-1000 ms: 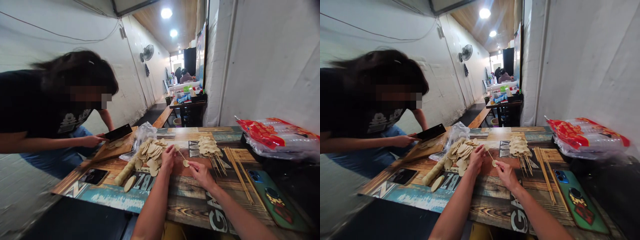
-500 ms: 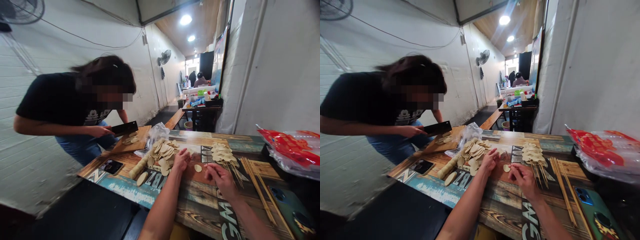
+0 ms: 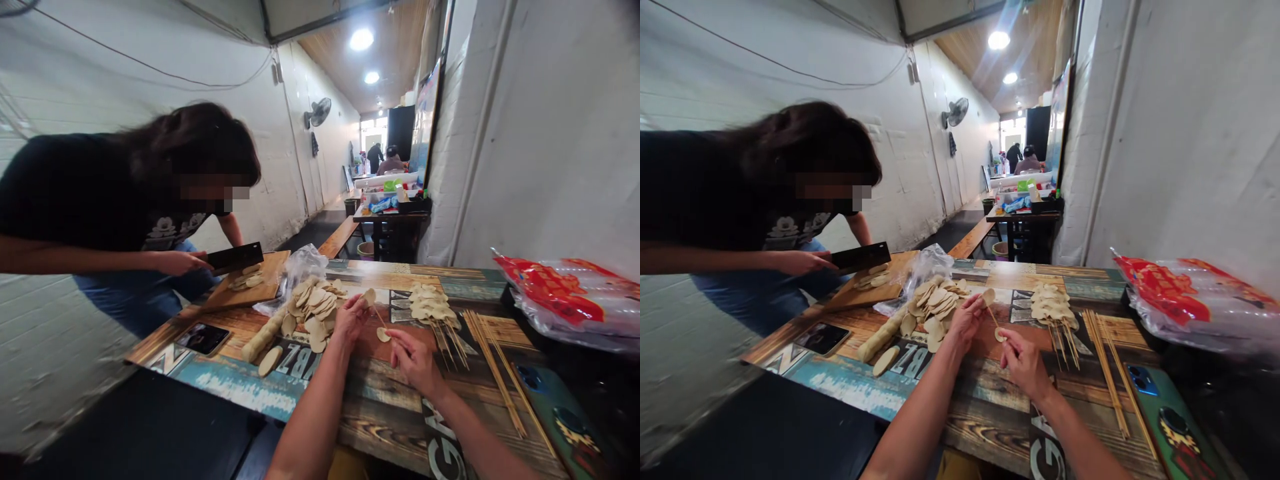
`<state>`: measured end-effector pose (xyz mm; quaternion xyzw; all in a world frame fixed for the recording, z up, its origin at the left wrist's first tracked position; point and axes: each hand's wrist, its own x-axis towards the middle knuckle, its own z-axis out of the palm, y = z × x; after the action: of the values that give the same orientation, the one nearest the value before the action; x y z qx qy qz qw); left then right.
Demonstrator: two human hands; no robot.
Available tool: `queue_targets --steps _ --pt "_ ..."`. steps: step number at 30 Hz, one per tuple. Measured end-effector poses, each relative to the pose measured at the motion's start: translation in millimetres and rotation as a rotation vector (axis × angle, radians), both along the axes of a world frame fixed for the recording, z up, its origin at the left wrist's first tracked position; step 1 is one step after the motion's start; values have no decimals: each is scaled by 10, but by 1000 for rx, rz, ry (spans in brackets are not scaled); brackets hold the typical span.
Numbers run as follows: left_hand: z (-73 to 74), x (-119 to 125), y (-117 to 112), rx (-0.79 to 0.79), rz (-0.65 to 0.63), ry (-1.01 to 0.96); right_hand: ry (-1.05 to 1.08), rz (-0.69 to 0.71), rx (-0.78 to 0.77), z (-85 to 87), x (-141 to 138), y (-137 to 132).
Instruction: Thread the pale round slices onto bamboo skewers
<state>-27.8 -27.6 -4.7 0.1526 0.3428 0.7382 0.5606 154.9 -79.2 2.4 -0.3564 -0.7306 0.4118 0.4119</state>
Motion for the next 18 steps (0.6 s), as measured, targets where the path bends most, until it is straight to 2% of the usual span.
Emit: queue_targets --steps 5,11,18 --pt "8 -73 1 -54 74 -1 -159 -101 139 -66 -35 -59" --pt "11 -73 4 -62 109 48 -200 -41 131 -116 -29 -21" --pt "-6 -67 27 -65 142 104 -217 -77 118 -79 -22 -26"
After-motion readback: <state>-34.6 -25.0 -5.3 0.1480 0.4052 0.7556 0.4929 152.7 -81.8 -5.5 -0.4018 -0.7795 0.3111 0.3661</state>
